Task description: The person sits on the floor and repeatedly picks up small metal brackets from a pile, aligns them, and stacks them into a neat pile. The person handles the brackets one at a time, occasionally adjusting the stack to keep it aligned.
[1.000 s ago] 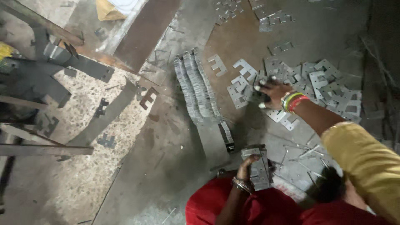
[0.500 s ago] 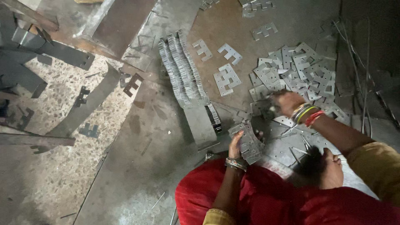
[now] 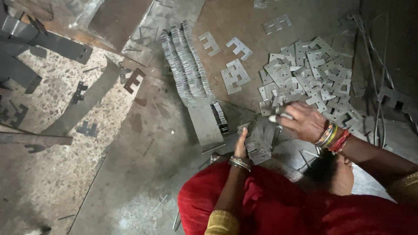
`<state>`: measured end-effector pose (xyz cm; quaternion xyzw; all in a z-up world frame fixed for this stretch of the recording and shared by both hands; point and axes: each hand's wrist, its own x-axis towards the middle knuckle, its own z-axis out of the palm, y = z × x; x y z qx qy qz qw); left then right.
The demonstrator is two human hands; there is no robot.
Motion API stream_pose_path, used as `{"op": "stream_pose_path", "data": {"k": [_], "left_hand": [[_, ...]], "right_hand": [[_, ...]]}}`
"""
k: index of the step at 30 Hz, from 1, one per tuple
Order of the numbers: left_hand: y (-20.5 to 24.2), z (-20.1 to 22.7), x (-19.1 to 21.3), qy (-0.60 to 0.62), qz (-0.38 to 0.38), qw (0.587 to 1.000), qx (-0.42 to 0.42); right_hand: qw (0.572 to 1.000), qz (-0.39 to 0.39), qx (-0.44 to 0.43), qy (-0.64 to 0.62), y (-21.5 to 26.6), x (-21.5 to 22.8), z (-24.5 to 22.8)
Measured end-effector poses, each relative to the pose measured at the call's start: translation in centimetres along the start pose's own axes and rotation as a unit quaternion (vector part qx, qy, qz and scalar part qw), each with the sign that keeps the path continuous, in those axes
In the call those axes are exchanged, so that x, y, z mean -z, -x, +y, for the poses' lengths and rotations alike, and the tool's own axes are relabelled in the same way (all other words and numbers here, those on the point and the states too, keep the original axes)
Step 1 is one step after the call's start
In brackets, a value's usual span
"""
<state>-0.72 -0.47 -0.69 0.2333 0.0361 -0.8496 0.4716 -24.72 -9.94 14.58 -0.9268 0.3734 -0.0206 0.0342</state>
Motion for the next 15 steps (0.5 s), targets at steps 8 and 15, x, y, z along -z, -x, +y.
{"op": "stream_pose_path", "data": {"k": [8, 15], "left_hand": [[-4.5, -3.3, 9.1, -0.155, 0.009, 0.986, -0.065], [-3.1, -2.4, 6.4, -0.176, 0.058, 0.981, -0.056]], "right_hand": [[0.975, -0.142, -0.171, 0.008, 0.1, -4.8, 2.9], [0.968, -0.134, -0.213, -0.01, -0.2, -4.6, 3.0]]}}
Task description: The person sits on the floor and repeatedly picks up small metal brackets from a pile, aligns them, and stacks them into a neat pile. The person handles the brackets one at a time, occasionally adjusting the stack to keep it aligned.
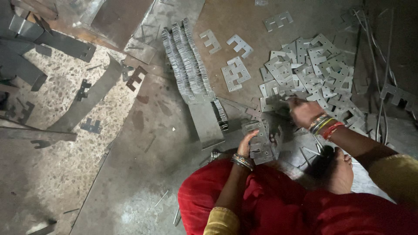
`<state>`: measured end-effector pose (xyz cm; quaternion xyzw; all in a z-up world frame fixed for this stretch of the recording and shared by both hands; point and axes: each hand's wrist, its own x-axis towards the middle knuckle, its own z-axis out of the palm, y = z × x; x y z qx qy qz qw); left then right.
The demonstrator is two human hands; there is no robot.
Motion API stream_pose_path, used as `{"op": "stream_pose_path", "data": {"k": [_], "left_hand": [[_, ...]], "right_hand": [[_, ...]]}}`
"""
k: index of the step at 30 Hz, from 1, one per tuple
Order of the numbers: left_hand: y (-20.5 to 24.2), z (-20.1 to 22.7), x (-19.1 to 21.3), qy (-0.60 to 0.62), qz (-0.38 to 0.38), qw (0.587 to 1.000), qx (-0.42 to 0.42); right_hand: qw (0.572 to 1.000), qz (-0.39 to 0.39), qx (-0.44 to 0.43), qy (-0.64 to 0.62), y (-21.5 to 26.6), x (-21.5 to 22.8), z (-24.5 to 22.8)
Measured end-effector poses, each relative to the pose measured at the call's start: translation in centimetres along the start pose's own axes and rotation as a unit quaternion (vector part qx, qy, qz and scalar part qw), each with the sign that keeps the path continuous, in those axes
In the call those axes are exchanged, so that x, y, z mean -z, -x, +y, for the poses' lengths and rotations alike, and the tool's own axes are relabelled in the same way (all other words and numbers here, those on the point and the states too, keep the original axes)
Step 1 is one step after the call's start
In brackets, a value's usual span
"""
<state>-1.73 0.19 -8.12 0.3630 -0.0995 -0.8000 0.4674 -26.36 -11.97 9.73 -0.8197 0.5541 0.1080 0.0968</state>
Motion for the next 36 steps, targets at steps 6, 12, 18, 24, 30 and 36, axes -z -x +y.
{"op": "stream_pose_path", "data": {"k": [6, 12, 18, 24, 30, 36], "left_hand": [[3.8, 4.2, -5.8, 0.071, -0.036, 0.996, 0.034], [4.3, 4.6, -6.5, 0.091, 0.064, 0.993, 0.03], [2.7, 3.6, -4.1, 0.04, 0.064, 0.997, -0.022], [3.0, 3.3, -4.9, 0.107, 0.031, 0.993, 0.035], [3.9, 4.0, -5.8, 0.104, 0.065, 0.992, 0.023], [5.0, 5.0, -6.3, 0.136, 0.011, 0.99, -0.015]], "right_hand": [[0.94, 0.054, -0.073, -0.329, 2.4, 4.3, -0.2], [0.969, -0.005, -0.034, -0.245, 2.4, 2.4, -1.3], [0.995, 0.087, 0.046, 0.03, 2.5, -2.4, -1.6], [0.988, 0.028, -0.031, -0.15, 2.9, 2.4, -0.6], [0.964, -0.02, 0.045, -0.261, 5.5, 2.1, -2.8], [0.977, -0.061, 0.195, 0.056, 8.2, -5.1, -6.7]]}}
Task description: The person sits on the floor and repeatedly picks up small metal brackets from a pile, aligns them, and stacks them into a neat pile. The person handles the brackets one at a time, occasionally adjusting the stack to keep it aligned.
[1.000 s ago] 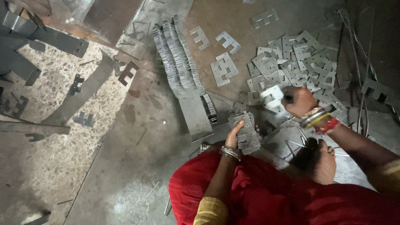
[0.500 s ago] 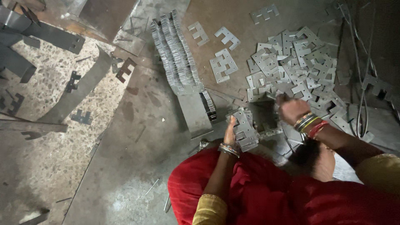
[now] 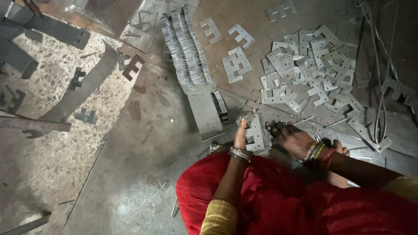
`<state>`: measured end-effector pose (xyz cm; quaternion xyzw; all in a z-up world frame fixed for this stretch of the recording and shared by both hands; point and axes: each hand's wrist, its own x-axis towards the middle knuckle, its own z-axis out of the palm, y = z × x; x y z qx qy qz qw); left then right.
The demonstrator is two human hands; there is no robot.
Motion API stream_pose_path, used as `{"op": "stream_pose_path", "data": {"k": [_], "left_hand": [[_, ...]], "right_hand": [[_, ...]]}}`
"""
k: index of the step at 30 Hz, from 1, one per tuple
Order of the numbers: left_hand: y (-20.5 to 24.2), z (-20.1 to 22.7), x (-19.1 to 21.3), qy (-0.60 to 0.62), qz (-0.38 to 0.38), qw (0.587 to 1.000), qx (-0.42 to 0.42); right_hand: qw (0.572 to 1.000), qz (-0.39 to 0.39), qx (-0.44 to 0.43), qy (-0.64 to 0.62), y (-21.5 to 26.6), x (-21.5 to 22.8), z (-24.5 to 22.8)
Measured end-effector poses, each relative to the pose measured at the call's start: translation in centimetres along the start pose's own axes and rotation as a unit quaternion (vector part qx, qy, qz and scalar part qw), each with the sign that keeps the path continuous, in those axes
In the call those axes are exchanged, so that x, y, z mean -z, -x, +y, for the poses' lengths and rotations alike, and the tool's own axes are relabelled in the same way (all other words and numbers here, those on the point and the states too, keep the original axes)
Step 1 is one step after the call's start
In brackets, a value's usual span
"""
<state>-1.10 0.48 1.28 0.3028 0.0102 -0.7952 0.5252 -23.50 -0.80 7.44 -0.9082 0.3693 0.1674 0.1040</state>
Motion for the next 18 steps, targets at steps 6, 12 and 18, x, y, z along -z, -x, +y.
{"op": "stream_pose_path", "data": {"k": [6, 12, 18], "left_hand": [[0.5, 0.7, -0.6, 0.008, -0.055, 0.998, 0.033], [0.1, 0.7, -0.4, -0.026, 0.029, 0.999, 0.004], [0.4, 1.1, -0.6, 0.045, -0.099, 0.992, 0.065]], "right_hand": [[0.991, 0.089, -0.095, -0.024, 0.7, 5.3, 1.6], [0.922, 0.374, 0.085, -0.058, 0.8, 9.4, 3.2], [0.972, 0.227, -0.062, 0.009, -4.3, 7.3, 6.7]]}}
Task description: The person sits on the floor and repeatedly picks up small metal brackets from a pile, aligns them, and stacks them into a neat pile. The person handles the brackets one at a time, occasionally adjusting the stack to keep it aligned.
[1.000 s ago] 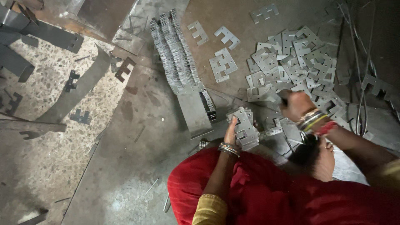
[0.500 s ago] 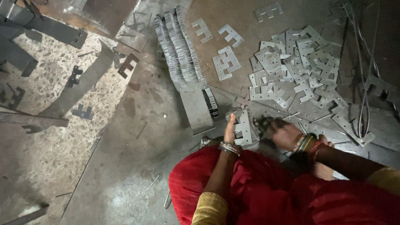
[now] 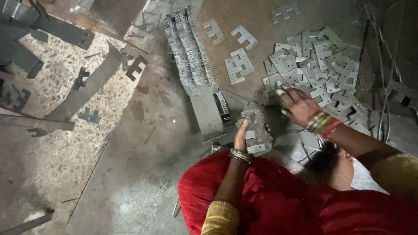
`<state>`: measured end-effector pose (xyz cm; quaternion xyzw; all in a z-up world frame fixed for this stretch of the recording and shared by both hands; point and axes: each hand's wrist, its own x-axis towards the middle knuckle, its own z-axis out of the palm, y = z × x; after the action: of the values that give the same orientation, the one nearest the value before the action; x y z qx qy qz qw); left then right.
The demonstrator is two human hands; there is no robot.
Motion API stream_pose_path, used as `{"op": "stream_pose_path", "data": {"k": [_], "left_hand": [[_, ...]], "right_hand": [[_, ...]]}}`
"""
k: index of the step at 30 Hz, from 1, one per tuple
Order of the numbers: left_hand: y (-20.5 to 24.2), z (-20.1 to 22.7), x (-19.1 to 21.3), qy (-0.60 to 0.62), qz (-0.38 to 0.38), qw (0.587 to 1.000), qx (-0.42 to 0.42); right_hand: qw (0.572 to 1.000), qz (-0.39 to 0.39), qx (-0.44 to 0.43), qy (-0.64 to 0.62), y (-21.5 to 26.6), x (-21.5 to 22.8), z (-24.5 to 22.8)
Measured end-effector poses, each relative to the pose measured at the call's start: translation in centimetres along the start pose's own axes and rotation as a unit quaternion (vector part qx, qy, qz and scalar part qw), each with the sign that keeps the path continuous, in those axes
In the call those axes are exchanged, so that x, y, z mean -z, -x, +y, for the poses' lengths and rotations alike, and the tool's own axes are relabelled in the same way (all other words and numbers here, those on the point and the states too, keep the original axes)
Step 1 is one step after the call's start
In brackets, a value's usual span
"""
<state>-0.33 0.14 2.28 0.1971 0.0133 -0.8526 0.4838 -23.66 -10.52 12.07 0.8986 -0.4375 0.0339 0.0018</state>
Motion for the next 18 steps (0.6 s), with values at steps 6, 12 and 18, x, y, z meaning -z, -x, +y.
{"op": "stream_pose_path", "data": {"k": [6, 12, 18], "left_hand": [[-0.2, 0.4, 1.1, -0.078, 0.039, 0.992, -0.094], [0.1, 0.7, 0.9, -0.054, 0.046, 0.993, -0.094], [-0.7, 1.0, 0.7, -0.122, 0.156, 0.956, -0.214]], "right_hand": [[0.989, -0.134, -0.004, 0.067, -2.2, -4.4, 0.7], [0.962, -0.249, -0.093, 0.055, -1.7, -0.5, 0.3], [0.983, 0.086, 0.149, -0.059, -0.4, 3.8, -1.4]]}}
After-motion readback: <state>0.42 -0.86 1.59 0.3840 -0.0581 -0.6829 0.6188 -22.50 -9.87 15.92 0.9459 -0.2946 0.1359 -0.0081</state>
